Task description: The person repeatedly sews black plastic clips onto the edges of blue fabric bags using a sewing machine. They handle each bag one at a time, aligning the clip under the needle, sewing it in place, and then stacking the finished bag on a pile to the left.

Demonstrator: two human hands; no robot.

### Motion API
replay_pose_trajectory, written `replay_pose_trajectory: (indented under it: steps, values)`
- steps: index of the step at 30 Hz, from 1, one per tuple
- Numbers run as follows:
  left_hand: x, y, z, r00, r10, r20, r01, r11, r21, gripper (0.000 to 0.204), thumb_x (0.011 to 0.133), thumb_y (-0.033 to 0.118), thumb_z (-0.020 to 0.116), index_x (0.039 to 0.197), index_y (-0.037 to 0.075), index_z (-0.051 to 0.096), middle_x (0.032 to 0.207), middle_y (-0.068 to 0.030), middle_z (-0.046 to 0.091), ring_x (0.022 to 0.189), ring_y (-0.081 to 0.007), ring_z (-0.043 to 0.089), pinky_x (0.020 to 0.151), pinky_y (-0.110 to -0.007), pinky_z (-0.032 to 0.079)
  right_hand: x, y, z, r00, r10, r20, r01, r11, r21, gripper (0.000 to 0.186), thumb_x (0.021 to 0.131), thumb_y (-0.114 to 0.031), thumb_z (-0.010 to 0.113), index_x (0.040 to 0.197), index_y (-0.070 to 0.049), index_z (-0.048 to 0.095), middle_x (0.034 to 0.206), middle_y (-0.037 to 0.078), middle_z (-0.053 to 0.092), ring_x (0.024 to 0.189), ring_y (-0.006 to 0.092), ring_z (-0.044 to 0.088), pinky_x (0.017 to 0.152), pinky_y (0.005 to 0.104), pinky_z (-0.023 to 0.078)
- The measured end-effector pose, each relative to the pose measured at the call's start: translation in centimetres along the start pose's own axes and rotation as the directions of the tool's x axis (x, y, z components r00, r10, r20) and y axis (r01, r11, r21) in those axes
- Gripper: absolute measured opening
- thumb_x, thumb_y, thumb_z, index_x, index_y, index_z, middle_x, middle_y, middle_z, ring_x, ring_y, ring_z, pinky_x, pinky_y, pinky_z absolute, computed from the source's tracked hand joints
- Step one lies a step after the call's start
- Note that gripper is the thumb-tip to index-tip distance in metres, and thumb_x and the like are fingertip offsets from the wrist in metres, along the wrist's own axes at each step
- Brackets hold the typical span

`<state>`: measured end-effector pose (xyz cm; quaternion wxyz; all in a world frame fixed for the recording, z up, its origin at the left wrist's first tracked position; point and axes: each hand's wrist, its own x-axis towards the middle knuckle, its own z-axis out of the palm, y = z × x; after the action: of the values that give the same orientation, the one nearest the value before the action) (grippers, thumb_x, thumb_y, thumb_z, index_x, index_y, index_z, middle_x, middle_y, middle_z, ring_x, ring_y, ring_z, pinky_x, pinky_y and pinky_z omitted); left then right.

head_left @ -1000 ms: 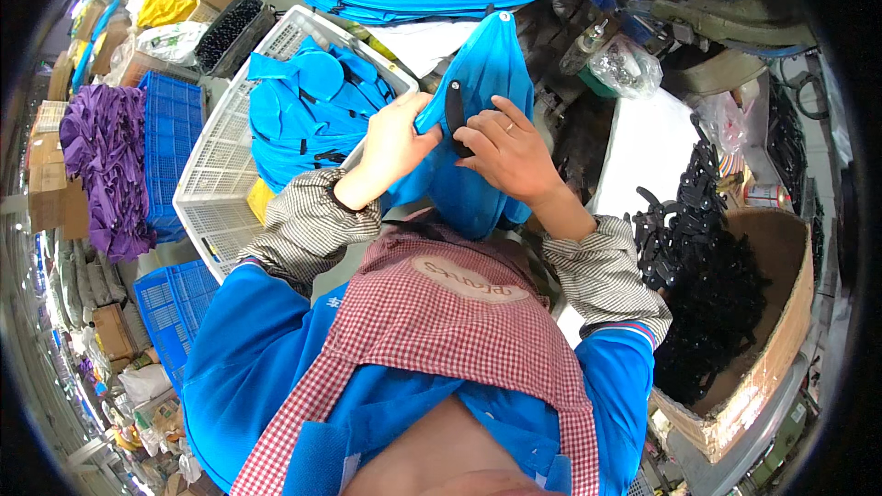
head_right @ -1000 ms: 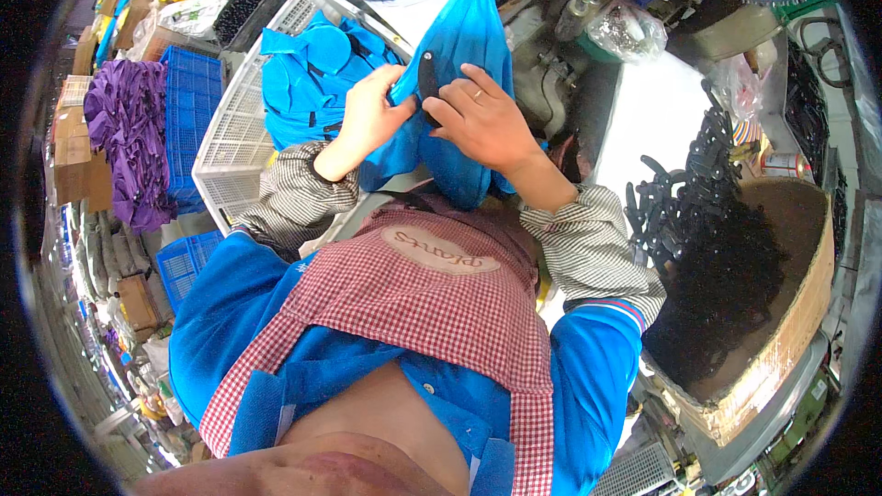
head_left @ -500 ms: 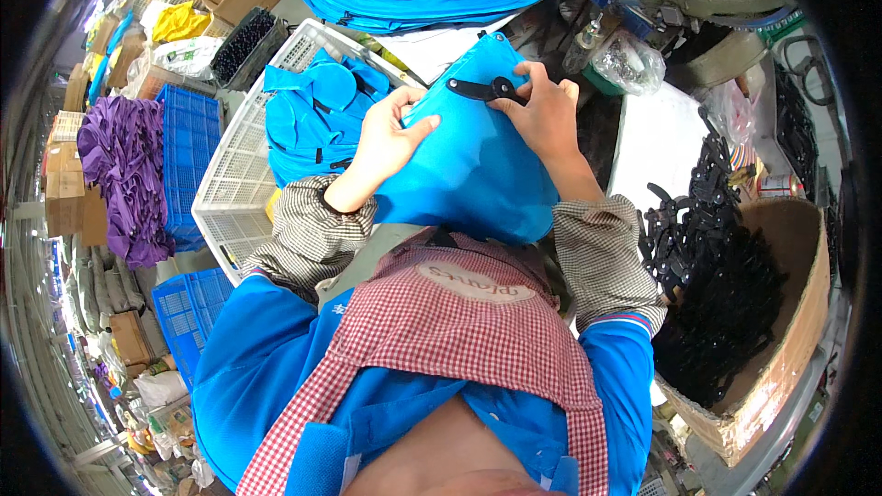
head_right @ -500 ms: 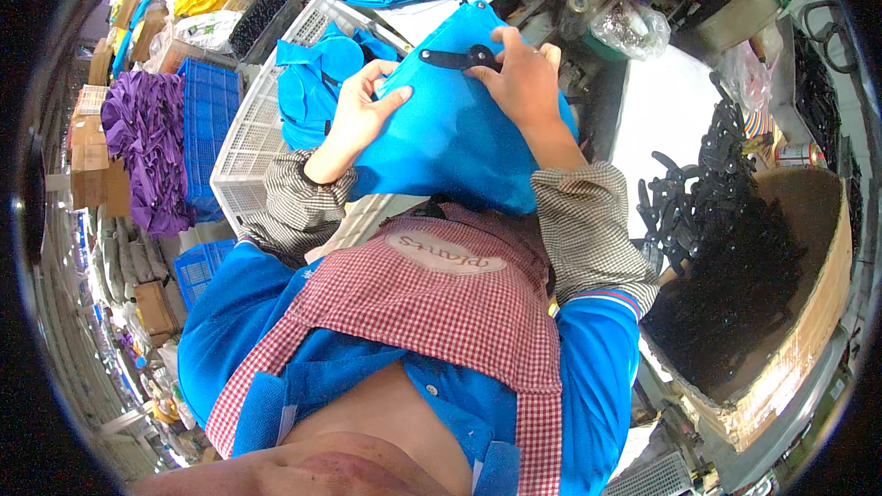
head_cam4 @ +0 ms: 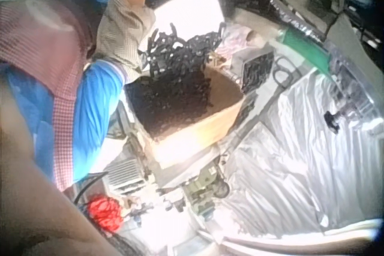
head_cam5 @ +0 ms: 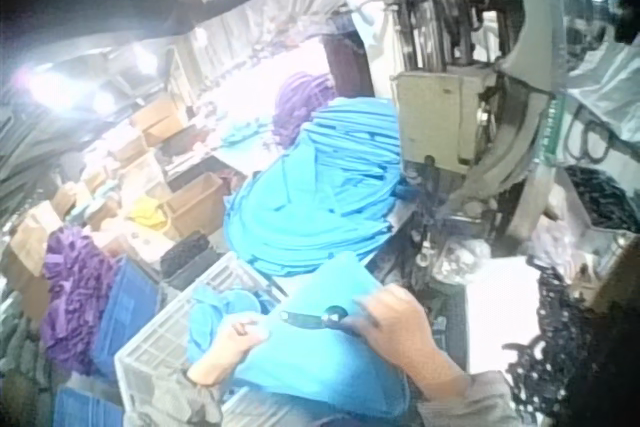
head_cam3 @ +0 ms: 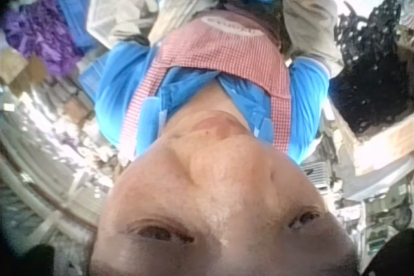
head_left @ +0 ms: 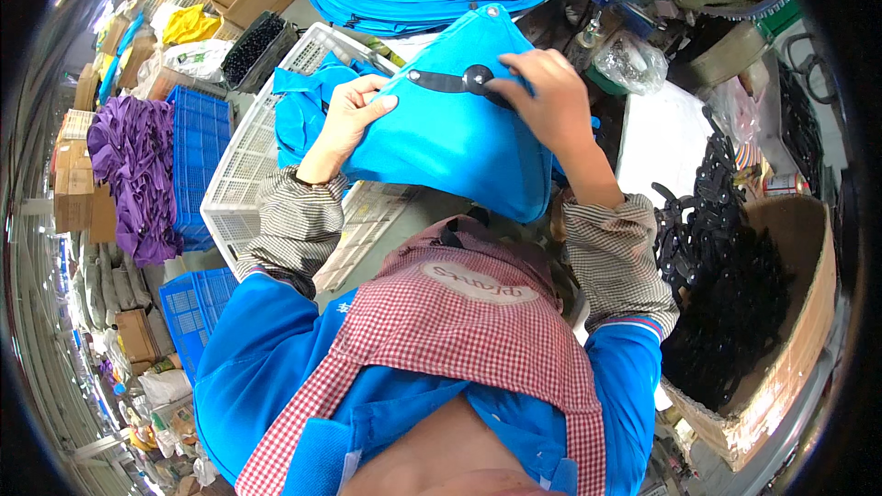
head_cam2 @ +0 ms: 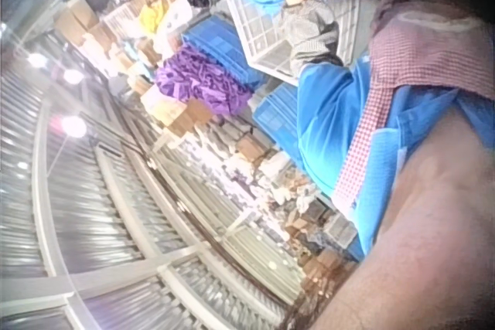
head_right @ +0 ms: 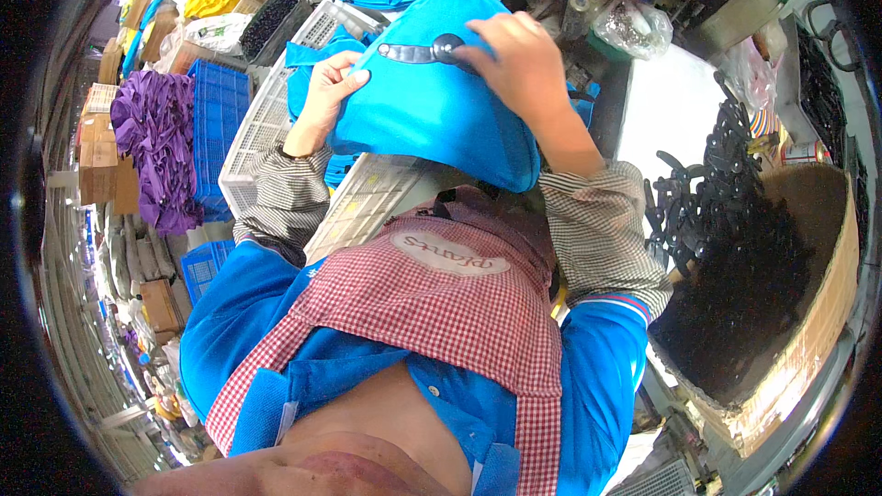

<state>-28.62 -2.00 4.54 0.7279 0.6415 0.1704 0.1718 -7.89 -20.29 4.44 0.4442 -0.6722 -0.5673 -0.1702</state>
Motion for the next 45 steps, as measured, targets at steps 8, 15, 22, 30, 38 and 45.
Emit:
replay_pose_trajectory:
  steps: [8, 15, 22, 30, 38, 45]
  values:
    - [-0.8, -0.5, 0.6, 1.0, 0.0, 0.03, -0.001, 1.0, 0.022, 0.019, 0.077, 0.005, 0.065, 0.095, -0.002, 0.059, 0.08, -0.0075, 0.066, 0.068, -0.0087, 0.06, 0.063, -0.02, 0.048, 1.1, -0.5, 0.3, 0.921, -0.105, 0.376, 0.165, 0.978, -0.131, 0.039, 0.064, -0.042, 0.069, 0.067, -0.006, 0.055, 0.067, 0.01, 0.056, 0.066, 0.027, 0.056, 0.063, 0.0368, 0.043]
    - [-4.0, -3.0, 2.0, 1.0, -0.02, -0.024, 0.025, 0.978, 0.205, 0.018, 0.076, 0.004, 0.066, 0.092, -0.003, 0.061, 0.08, -0.0055, 0.065, 0.069, -0.0079, 0.057, 0.065, -0.021, 0.047, -3.4, -5.4, 1.3, 0.739, -0.198, 0.644, 0.262, 0.965, -0.004, 0.047, 0.07, -0.051, 0.056, 0.06, -0.005, 0.059, 0.059, 0.013, 0.056, 0.059, 0.027, 0.056, 0.059, 0.0404, 0.041]
    - [-4.6, -2.4, 3.1, 0.985, -0.036, -0.171, 0.016, 0.993, -0.121, 0.015, 0.08, 0.005, 0.062, 0.093, -0.002, 0.058, 0.074, -0.0002, 0.061, 0.068, -0.0066, 0.053, 0.068, -0.02, 0.044, -8.3, -1.3, -0.8, 0.941, 0.338, 0.034, -0.339, 0.934, 0.113, 0.038, 0.079, -0.03, 0.059, 0.102, 0.0, 0.055, 0.093, 0.019, 0.059, 0.083, 0.0319, 0.058, 0.073, 0.0365, 0.044]
    - [-0.7, -7.2, 11.1, 0.957, -0.126, -0.261, 0.041, 0.951, -0.308, 0.024, 0.084, 0.013, 0.056, 0.107, 0.006, 0.052, 0.093, -0.0027, 0.058, 0.08, -0.0131, 0.054, 0.071, -0.024, 0.044, -7.7, -7.7, 4.3, 0.85, 0.503, 0.159, -0.526, 0.831, 0.181, 0.039, 0.081, -0.032, 0.056, 0.11, -0.006, 0.056, 0.112, 0.018, 0.049, 0.103, 0.0344, 0.046, 0.087, 0.0398, 0.035]
    - [-3.6, -4.5, -4.8, 0.828, -0.421, -0.371, -0.026, 0.632, -0.775, 0.033, 0.088, 0.031, 0.049, 0.108, 0.006, 0.056, 0.106, -0.0138, 0.059, 0.097, -0.03, 0.056, 0.089, -0.05, 0.041, -25.3, 10.1, 4.1, 0.078, 0.878, 0.473, -0.678, -0.301, 0.671, 0.054, 0.091, -0.049, 0.033, 0.121, -0.007, 0.047, 0.124, 0.013, 0.046, 0.116, 0.029, 0.04, 0.096, 0.0435, 0.032]
    - [-10.3, -19.5, -12.1, 0.592, -0.674, -0.441, 0.432, 0.728, -0.533, 0.041, 0.085, 0.031, 0.051, 0.113, 0.003, 0.05, 0.113, -0.0129, 0.055, 0.1, -0.0283, 0.053, 0.09, -0.045, 0.04, -19.2, 7.7, -0.3, 0.104, 0.745, 0.659, -0.393, -0.578, 0.715, 0.06, 0.09, -0.047, 0.039, 0.127, 0.0, 0.036, 0.127, 0.019, 0.044, 0.108, 0.0339, 0.047, 0.095, 0.0452, 0.037]
